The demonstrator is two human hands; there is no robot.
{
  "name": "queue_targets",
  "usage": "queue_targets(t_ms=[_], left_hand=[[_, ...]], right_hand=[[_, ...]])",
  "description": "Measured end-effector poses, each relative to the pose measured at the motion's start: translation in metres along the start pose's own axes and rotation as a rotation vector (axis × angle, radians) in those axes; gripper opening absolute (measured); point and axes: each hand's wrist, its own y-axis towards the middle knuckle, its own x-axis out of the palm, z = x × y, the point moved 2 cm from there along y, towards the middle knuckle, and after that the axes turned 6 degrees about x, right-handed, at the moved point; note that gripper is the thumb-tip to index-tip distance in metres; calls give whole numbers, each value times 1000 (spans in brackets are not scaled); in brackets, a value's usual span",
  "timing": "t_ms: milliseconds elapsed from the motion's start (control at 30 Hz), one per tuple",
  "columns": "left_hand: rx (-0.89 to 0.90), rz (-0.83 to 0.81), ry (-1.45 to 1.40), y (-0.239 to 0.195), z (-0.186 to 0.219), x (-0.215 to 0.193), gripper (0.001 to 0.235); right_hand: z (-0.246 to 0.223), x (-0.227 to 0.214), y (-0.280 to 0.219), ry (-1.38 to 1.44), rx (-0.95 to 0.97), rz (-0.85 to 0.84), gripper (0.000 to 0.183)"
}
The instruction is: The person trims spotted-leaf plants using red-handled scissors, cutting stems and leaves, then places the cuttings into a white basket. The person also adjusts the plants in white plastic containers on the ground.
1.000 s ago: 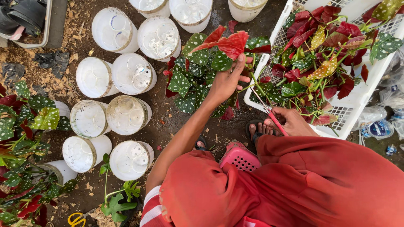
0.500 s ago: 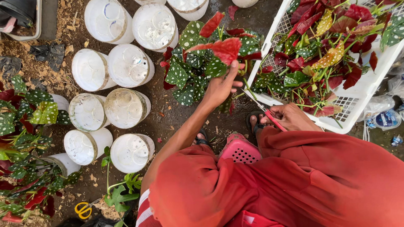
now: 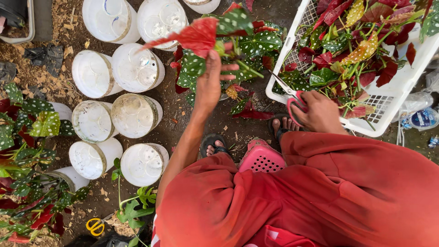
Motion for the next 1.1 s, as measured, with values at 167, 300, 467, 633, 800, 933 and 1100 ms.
queue_targets(t_ms=[167, 300, 467, 633, 800, 933, 1100], left_hand=[[-7, -42, 95, -2, 8, -19, 60], [20, -67, 185, -6, 7, -22, 49], [59, -98, 172, -12, 10, -24, 39], [79, -128, 78, -9, 10, -21, 39], [37, -145, 13, -11, -3, -16, 41], [45, -143, 37, -17, -9, -21, 40], [23, -107, 98, -23, -12, -35, 38]], right_hand=[[-5, 19, 4, -68, -24, 53, 41], [-9, 4, 12, -178, -196, 80, 39], [-8, -15, 24, -133, -165, -107, 36], [-9, -22, 30, -59, -124, -192, 42], [-26, -3, 31, -24, -108, -116, 55], [-35, 3, 31, -11, -119, 36, 43], [-30, 13, 23, -136, -210, 62, 43]])
